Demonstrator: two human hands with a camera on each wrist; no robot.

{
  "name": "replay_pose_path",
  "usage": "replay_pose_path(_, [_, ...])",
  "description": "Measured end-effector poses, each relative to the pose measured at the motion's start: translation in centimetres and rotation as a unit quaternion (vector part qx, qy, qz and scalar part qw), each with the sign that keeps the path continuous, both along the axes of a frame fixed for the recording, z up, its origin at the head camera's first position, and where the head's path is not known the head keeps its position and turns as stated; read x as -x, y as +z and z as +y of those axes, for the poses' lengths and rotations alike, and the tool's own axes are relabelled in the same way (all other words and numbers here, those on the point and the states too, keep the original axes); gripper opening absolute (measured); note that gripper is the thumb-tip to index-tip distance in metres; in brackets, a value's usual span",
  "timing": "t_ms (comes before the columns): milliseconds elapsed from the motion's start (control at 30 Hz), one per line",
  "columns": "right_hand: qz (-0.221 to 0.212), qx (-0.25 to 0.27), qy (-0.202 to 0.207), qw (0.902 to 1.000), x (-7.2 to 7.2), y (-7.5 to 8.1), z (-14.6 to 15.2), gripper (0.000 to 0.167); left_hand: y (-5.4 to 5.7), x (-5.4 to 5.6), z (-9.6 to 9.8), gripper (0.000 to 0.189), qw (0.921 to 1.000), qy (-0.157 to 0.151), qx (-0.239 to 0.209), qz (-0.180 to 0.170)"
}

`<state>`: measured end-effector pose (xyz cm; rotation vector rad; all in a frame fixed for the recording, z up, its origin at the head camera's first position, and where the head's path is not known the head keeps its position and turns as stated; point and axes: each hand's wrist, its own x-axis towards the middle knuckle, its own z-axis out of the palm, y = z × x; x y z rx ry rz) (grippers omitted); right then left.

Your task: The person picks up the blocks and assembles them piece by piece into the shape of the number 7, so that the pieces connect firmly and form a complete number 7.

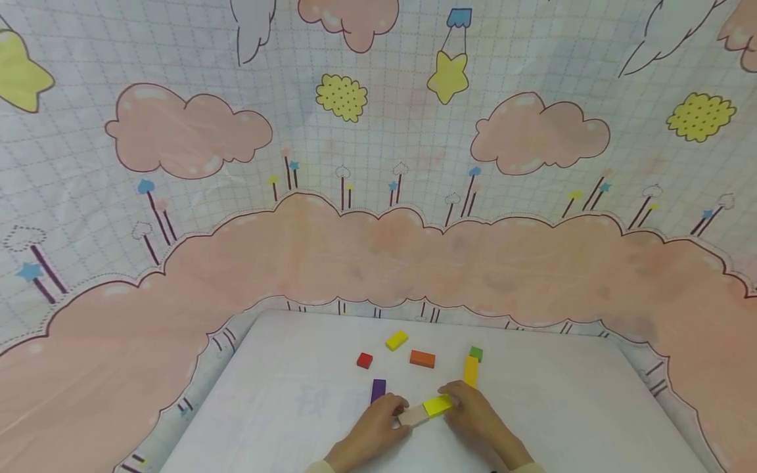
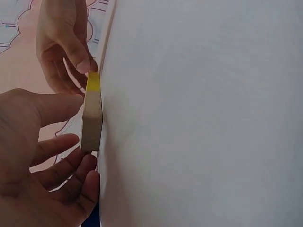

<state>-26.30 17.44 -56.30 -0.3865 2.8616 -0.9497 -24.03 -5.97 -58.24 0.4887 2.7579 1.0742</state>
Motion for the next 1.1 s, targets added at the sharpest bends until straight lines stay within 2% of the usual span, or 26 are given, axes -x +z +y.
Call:
replay_pose_path(400, [0.024,-0.012,-0.085,0.996,-0.7,0.3,0.4,0.04,0.0,0.5,-1.2,0.031,0.9988,-0.038,-0.032,0.005])
replay_pose_path(467, [0.017,-0.011,-0.098,0.995,-0.7,0.3,0.4,0.04,0.0,0.6,-1.2,0.031,0.9986,-0.041,-0.035,0.007])
replay_pose_path(833, [-0.029,0.014,-0.088,0.9956,0.4,-0.7,1.0,0.034,0.2,0.9,-0.8,0.029,0.9988,-0.032,-0.03,-0.02])
replay_pose_path(1100, [-0.025,0.035,-0.063,0.9971,0.8,-0.8,1.4,0.032,0.1,1.0,-0.3,0.026,0.9992,-0.028,-0.026,-0.011])
